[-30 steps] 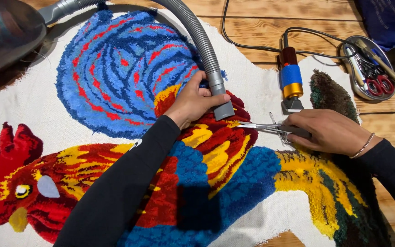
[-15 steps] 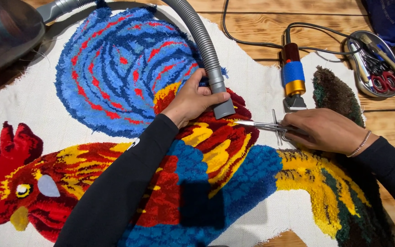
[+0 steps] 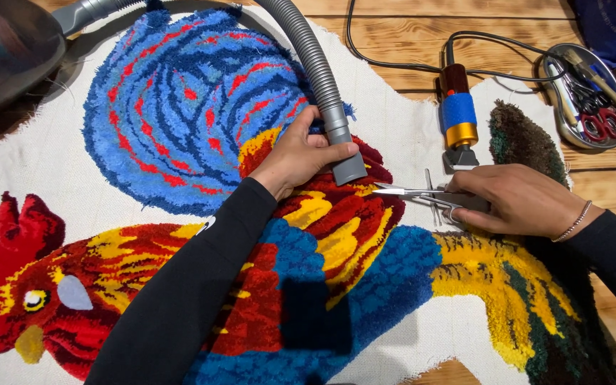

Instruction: The person trims and details a handmade rug with a rooster design using scissors and a vacuum hose.

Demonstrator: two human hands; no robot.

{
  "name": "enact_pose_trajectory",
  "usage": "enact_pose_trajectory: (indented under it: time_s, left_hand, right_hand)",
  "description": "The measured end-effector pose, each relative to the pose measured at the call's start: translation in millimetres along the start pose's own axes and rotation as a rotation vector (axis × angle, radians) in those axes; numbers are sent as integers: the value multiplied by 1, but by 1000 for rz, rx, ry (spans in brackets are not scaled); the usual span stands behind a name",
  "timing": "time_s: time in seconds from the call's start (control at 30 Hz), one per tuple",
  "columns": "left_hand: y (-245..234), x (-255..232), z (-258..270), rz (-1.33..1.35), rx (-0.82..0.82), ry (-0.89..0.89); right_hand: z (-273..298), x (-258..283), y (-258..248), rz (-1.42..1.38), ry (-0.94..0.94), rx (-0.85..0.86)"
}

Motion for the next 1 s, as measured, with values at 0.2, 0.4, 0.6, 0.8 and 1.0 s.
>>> enact_pose_trajectory:
  time_s: [0.2,0.4,0.6,0.8,1.0]
  left_hand:
    - [0,-1,-1,14,9,16]
    - [0,-2,1,-16,3,6]
    - [1,-4,3,-21,6,6]
    - [1,-2,1,23,18,-1]
    - [0,-3,2,11,16,19]
  right_hand:
    - [-4,1,6,-14,33,42]
    - [-5,3,7,-17,-24,0]
    - [-3,0,2,-38,26,2]
    - [-3,4,1,27,-21,6]
    - [-6,7,2,35,-72,-34]
Point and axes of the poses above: each hand's wrist, its own z-axis away from the middle knuckle, its own y-axis out of the palm, x = y × z, the point moved 9 cm from there along -z, towards the middle knuckle, and after that the axes turned 1 degree about -y, right-handed, at the moved point
